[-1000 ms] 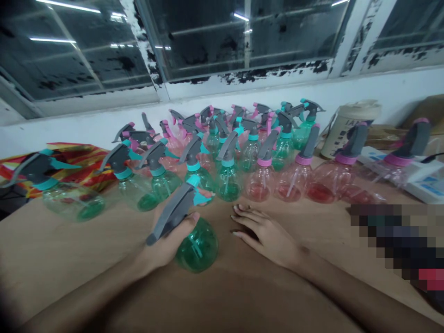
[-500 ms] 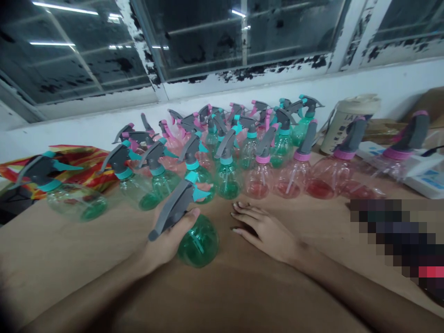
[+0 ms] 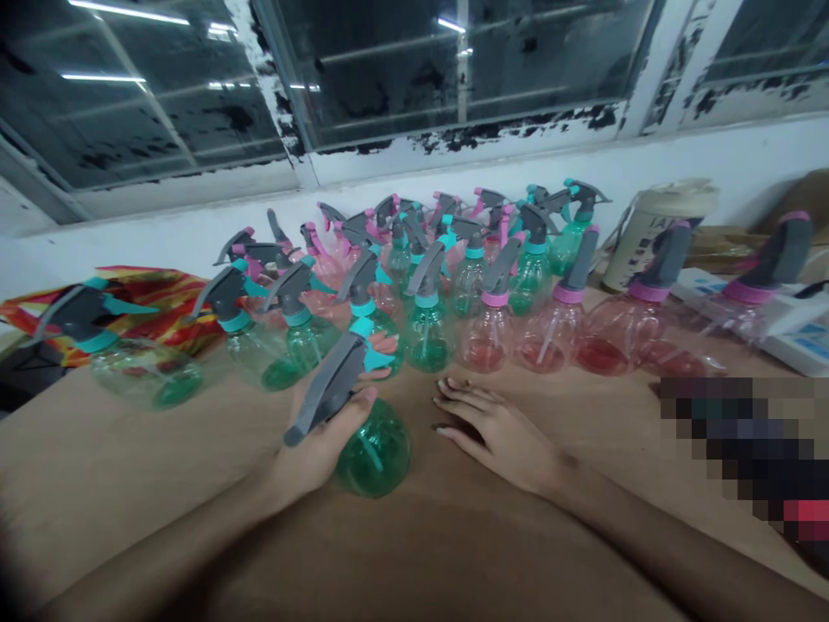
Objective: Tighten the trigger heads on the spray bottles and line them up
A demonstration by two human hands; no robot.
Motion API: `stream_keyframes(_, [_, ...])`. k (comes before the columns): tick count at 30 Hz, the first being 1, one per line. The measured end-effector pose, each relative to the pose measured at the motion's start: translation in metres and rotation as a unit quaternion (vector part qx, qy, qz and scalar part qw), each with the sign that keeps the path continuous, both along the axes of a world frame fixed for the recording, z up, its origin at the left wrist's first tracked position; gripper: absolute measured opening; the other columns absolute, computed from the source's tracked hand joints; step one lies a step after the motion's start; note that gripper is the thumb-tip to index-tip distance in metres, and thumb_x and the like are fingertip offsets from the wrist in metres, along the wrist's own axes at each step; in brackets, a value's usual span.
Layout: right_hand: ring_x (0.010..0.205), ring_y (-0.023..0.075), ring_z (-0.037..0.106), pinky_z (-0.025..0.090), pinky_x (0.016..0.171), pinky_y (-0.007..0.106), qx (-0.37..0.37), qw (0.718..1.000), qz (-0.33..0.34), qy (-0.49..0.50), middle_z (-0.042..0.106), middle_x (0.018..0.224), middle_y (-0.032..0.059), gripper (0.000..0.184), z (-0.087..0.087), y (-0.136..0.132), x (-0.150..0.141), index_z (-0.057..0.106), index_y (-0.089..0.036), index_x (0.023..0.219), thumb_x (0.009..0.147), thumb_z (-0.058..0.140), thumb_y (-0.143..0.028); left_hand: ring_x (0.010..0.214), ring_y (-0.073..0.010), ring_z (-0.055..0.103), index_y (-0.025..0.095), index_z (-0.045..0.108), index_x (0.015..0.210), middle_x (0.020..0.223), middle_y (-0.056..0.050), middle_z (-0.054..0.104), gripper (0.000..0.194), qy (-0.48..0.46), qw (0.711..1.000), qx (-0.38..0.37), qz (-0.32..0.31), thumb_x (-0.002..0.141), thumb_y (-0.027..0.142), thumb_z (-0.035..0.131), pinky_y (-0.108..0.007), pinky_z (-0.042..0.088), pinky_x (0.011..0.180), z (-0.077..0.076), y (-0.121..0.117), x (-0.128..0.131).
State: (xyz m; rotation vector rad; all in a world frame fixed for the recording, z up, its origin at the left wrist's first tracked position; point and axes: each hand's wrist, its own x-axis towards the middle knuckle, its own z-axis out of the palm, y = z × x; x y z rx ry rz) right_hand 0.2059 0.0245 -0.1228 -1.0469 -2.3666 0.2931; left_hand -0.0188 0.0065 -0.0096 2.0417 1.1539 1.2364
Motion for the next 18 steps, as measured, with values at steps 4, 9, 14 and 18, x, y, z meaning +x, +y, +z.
stream_keyframes(4, [0.131, 0.0225, 0.043, 0.037, 0.109, 0.047, -0.002, 1.0, 0.0, -0.005, 0.052, 0.139, 0.0042, 0.044, 0.0006, -0.0003, -0.0001, 0.05, -0.022, 0.133, 0.093, 0.049, -0.039, 0.086, -0.0203, 0.066, 0.024, 0.056, 0.111, 0.086, -0.002, 0.066, 0.036, -0.006, 1.0, -0.017, -0.005, 0.076, 0.017, 0.053, -0.034, 0.053, 0.077, 0.0001, -0.0005, 0.0005])
stream_keyframes(9, [0.131, 0.0225, 0.042, 0.038, 0.109, 0.047, -0.005, 1.0, -0.003, -0.002, 0.052, 0.139, 0.0047, 0.044, 0.0003, -0.0009, 0.0001, 0.05, -0.023, 0.134, 0.093, 0.048, -0.04, 0.088, -0.0192, 0.067, 0.023, 0.055, 0.109, 0.099, -0.004, 0.067, 0.033, -0.026, 0.999, -0.04, -0.015, 0.077, 0.017, 0.054, -0.032, 0.055, 0.077, 0.0018, -0.0007, 0.0013])
stream_keyframes(14, [0.13, 0.0239, 0.044, 0.039, 0.107, 0.049, 0.002, 1.0, 0.002, 0.015, 0.053, 0.138, 0.0039, 0.043, 0.0019, -0.0018, -0.0006, 0.05, -0.027, 0.133, 0.092, 0.05, -0.039, 0.078, -0.0183, 0.066, 0.022, 0.058, 0.099, 0.087, -0.003, 0.068, 0.02, 0.001, 0.999, -0.031, -0.016, 0.078, 0.021, 0.055, -0.03, 0.054, 0.071, 0.0044, 0.0004, -0.0015])
stream_keyframes(18, [0.13, 0.024, 0.044, 0.039, 0.107, 0.049, 0.002, 1.0, 0.0, 0.014, 0.053, 0.137, 0.0043, 0.042, 0.0041, -0.0024, -0.0014, 0.051, -0.027, 0.133, 0.093, 0.049, -0.039, 0.076, -0.0179, 0.064, 0.022, 0.058, 0.093, 0.084, -0.003, 0.066, 0.013, 0.017, 0.999, -0.039, -0.009, 0.082, 0.024, 0.053, -0.029, 0.052, 0.067, 0.0089, -0.0018, -0.0023])
